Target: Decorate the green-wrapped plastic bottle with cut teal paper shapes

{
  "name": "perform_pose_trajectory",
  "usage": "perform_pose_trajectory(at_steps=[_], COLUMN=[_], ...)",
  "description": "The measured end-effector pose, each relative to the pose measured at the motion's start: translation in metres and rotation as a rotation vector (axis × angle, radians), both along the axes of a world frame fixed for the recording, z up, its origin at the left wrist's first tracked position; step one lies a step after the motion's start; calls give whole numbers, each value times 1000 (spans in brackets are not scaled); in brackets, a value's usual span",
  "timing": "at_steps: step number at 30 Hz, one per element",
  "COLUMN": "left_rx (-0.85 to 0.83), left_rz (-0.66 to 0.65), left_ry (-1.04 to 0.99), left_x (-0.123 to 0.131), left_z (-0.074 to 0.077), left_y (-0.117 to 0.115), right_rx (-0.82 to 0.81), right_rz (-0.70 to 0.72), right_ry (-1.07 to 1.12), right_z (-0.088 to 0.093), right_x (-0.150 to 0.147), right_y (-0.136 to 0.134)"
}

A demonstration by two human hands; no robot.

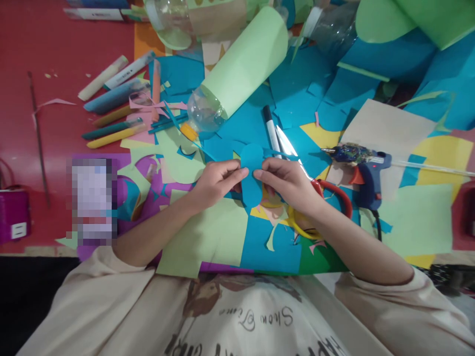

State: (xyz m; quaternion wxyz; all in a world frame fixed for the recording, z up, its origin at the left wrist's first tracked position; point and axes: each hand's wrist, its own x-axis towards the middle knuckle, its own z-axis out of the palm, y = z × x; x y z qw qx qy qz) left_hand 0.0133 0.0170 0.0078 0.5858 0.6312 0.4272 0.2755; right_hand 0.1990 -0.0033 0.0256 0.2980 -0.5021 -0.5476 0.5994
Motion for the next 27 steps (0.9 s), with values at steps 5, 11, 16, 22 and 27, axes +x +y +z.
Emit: perform_pose_trajectory(at_steps=[5, 11, 16, 22, 27], left_rx=[20, 20, 51, 126, 9], left_rz=[-12, 5, 6, -14, 0], left_ry=[-2, 8, 0, 78, 24], left_x=[-1, 0, 2, 0, 0], left_z=[-3, -1, 0, -7, -9], left_y=[0, 0, -1, -1, -1], right_rx=[-19, 30, 48, 82, 69], right_rz=[-7, -2, -11, -9, -27], right_ry=[13, -9, -21, -50, -30], right_z=[-2, -5, -5, -6, -7], right_x=[1, 0, -1, -2, -3], right_y=[0, 0, 0, -1, -2])
